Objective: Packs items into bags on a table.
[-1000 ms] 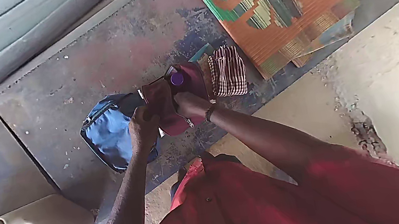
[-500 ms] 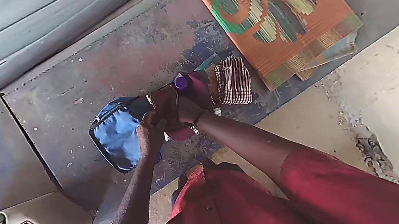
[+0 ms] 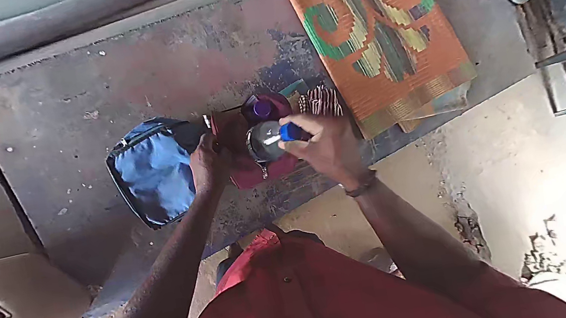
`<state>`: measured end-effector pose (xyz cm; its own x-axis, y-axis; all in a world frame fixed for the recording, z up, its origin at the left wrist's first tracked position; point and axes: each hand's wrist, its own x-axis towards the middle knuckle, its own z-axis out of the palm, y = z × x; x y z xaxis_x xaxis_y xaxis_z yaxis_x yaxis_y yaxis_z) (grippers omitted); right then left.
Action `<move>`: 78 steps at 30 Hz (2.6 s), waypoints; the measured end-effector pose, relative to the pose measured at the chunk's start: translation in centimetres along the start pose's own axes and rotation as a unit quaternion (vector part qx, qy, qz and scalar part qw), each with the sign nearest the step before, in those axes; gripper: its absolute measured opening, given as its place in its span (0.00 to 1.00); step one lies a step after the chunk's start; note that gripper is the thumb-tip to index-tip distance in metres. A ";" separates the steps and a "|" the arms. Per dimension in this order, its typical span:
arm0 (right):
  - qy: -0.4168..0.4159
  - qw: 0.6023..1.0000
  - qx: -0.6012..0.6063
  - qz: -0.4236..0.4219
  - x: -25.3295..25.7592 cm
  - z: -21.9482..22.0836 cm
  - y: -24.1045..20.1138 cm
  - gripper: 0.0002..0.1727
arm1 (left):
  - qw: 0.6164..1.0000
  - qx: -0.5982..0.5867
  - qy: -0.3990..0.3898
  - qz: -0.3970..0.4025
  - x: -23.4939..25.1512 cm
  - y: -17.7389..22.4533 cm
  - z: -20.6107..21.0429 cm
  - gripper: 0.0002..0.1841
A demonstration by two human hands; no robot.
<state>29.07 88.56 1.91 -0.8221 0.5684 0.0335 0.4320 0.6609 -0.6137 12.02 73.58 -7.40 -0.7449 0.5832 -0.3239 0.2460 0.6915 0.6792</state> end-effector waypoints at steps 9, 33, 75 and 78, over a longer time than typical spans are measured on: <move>0.102 0.993 0.034 -0.047 -7.8 -15.5 -2.8 0.21 | 0.999 -0.024 -0.031 -0.022 -0.5 0.4 -0.2 0.20; -0.041 0.953 -0.053 0.296 -9.3 -1.5 17.7 0.24 | 0.996 0.049 -0.024 -0.065 -0.9 2.1 0.6 0.20; 0.157 0.987 0.034 0.007 -4.3 -4.2 2.2 0.16 | 0.996 -0.013 -0.014 -0.085 -1.1 0.0 0.3 0.15; 0.113 0.991 -0.070 0.009 -3.8 3.1 1.6 0.20 | 0.997 -0.020 -0.021 -0.068 -1.3 -0.2 0.1 0.15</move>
<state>31.77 85.90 -1.62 -0.7165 0.6658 0.2080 0.5070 0.7019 -0.5003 12.97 72.68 -7.19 -0.7424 0.5029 -0.4426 0.1177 0.7483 0.6528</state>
